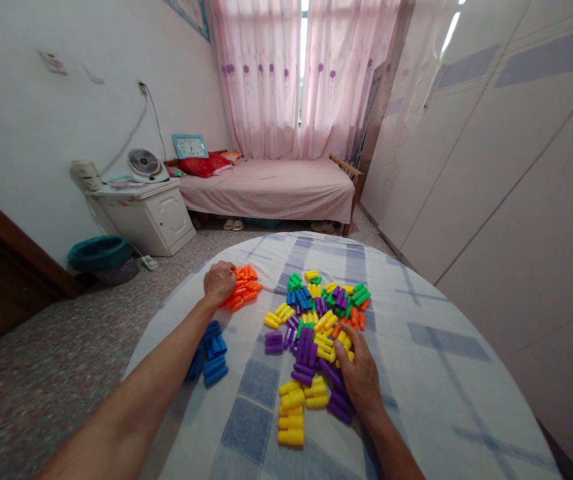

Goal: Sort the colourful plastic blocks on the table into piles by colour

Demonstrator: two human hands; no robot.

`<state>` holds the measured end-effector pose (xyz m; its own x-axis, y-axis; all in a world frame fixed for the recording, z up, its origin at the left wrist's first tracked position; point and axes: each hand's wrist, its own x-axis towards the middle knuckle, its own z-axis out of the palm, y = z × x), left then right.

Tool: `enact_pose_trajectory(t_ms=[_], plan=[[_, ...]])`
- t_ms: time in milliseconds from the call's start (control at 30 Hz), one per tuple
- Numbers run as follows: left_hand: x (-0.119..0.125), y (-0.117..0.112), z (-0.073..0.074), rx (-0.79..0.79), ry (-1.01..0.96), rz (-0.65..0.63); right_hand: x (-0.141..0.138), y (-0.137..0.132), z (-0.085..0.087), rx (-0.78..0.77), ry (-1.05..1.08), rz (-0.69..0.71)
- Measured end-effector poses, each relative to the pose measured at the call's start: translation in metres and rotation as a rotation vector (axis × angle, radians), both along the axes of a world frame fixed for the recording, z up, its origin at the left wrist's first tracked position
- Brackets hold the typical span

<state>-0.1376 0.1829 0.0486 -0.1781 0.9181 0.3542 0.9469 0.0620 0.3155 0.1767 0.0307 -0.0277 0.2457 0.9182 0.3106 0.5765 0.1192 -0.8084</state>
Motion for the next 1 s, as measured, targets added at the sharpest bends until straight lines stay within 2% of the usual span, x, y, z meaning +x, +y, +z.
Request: enact_pose_trajectory(t_ms=[67, 133, 200, 233, 333, 400, 500, 600, 733, 867, 1000], plan=[[0.011, -0.014, 0.003, 0.019, -0.001, -0.071, 0.0, 0.0, 0.0, -0.01, 0.004, 0.008], [0.028, -0.036, 0.003, 0.036, -0.053, -0.221, 0.0, 0.0, 0.001, -0.013, 0.011, 0.006], [0.046, -0.063, -0.004, 0.018, -0.162, -0.384, -0.001, 0.0, 0.001, -0.006, 0.019, 0.002], [0.055, -0.078, -0.01, -0.003, -0.214, -0.418, -0.001, 0.0, 0.002, -0.001, 0.022, -0.001], [0.08, -0.114, -0.037, -0.091, -0.324, -0.393, -0.002, -0.001, 0.003, 0.012, 0.032, -0.001], [0.094, -0.13, -0.055, -0.132, -0.402, -0.35, -0.002, -0.001, 0.004, 0.028, 0.041, 0.0], [0.113, -0.141, -0.072, -0.126, -0.519, -0.325, -0.001, -0.002, 0.004, 0.051, 0.053, 0.003], [0.13, -0.146, -0.078, -0.063, -0.571, -0.315, -0.001, -0.002, 0.005, 0.043, 0.06, -0.004], [0.139, -0.153, -0.076, 0.03, -0.604, -0.29, -0.001, -0.002, 0.005, 0.028, 0.065, 0.002], [0.131, -0.158, -0.071, 0.085, -0.733, -0.289, -0.001, -0.003, 0.006, 0.037, 0.073, -0.005], [0.125, -0.158, -0.065, 0.108, -0.905, -0.349, 0.0, -0.002, 0.005, 0.028, 0.082, -0.006]])
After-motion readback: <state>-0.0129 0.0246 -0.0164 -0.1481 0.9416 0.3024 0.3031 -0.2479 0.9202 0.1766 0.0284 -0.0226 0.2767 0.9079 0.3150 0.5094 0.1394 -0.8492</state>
